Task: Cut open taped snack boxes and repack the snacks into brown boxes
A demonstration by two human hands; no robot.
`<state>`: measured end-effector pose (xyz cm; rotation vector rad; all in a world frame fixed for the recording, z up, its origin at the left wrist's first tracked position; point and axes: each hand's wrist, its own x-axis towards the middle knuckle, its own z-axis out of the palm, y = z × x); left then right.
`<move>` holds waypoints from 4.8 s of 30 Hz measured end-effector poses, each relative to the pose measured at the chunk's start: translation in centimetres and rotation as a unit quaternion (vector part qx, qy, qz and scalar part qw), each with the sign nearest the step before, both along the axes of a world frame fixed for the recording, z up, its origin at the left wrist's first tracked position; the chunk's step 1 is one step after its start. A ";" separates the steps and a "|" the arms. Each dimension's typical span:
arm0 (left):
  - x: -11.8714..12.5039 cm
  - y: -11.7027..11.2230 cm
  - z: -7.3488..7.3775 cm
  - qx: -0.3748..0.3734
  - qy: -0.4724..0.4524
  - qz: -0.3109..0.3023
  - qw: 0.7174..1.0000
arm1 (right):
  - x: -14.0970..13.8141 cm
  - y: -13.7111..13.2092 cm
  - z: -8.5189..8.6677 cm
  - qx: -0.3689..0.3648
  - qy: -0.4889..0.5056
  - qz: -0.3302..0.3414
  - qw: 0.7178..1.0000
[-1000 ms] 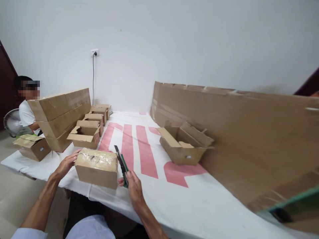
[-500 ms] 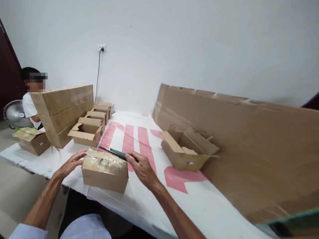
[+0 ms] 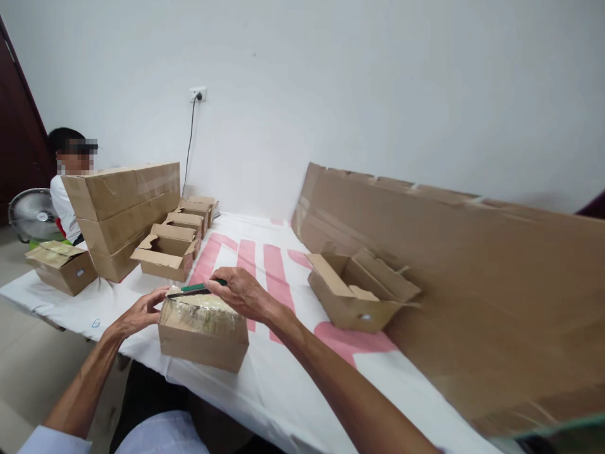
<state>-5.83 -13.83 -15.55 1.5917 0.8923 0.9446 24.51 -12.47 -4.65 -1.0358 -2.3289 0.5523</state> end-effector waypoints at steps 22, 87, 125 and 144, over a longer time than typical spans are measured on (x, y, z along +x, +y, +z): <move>1.3 0.8 -0.3 0.062 0.064 0.033 0.995 | -3.0 0.8 2.8 -0.015 -0.170 0.000 0.985; 0.4 0.3 2.3 0.038 0.138 -0.011 0.990 | 13.7 -5.7 -25.3 0.044 -0.078 -0.373 0.923; -0.2 0.6 2.1 0.166 0.343 -0.012 0.925 | 9.9 -4.6 -19.2 0.139 0.072 -0.355 0.922; 1.5 -0.1 6.3 0.254 0.413 -0.056 0.873 | 6.6 -3.0 -8.9 0.227 -0.109 -0.140 0.958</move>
